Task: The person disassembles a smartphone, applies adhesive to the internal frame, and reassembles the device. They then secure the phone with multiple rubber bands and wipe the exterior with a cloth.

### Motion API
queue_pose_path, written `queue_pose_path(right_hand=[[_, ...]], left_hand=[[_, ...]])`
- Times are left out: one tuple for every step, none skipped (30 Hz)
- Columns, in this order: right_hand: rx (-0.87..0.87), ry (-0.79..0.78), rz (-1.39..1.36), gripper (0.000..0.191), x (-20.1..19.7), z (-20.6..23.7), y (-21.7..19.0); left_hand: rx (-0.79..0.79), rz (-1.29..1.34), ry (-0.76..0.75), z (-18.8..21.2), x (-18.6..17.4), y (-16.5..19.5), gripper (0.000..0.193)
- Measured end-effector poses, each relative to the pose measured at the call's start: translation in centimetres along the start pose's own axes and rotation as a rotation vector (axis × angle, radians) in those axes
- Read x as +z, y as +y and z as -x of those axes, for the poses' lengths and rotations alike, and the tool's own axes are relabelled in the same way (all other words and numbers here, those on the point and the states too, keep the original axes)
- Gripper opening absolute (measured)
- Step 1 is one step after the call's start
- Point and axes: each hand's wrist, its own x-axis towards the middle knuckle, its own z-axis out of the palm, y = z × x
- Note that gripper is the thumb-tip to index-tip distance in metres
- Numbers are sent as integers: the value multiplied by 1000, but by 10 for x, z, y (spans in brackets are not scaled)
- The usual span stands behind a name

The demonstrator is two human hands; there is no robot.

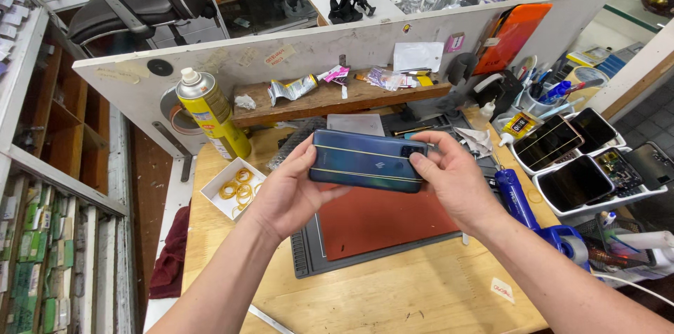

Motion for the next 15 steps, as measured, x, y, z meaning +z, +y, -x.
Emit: queue_pose_path(right_hand=[[-21,-11,25,33,-2,-1,0],[-43,-24,51,32,-3,-2,0],[-49,-40,23,31,-3,-2,0],[-54,-55,-7,31,-3,-2,0],[-60,-68,-35,30,-3,-3,1],[-31,-81,-37,30,-3,-3,1],[-1,-94,-41,30,-4,-3,1],[29,-111,-45,30,-5,-3,1],[75,-125,-65,30,-6,-4,1],[120,-137,-87,30,-8,-4,2],[164,-147,-106,30,-10,-4,2],[175,-150,-109,30,-10,-5,2],[186,-157,-113,31,-11,-5,3],[197,-165,-118,31,-10,-5,4],[209,-163,-123,31,-9,-5,6]], left_hand=[[0,2,-23,3,1,2,48],[2,4,-47,5,1,4,48],[5,6,-70,6,0,6,48],[1,-5,-79,8,-1,7,48],[-3,-15,-91,10,-2,8,48],[-9,-23,-107,10,-3,8,49],[-26,-39,-100,10,-4,9,49],[-42,-55,-89,12,-6,10,49],[-57,-70,-76,13,-8,12,50],[-77,-83,-88,15,-10,14,50],[-97,-95,-102,16,-12,15,50],[-119,-106,-119,15,-14,15,51],[-124,-121,-109,14,-15,14,50],[-129,-136,-96,13,-17,13,50],[-132,-152,-83,12,-19,12,49]])
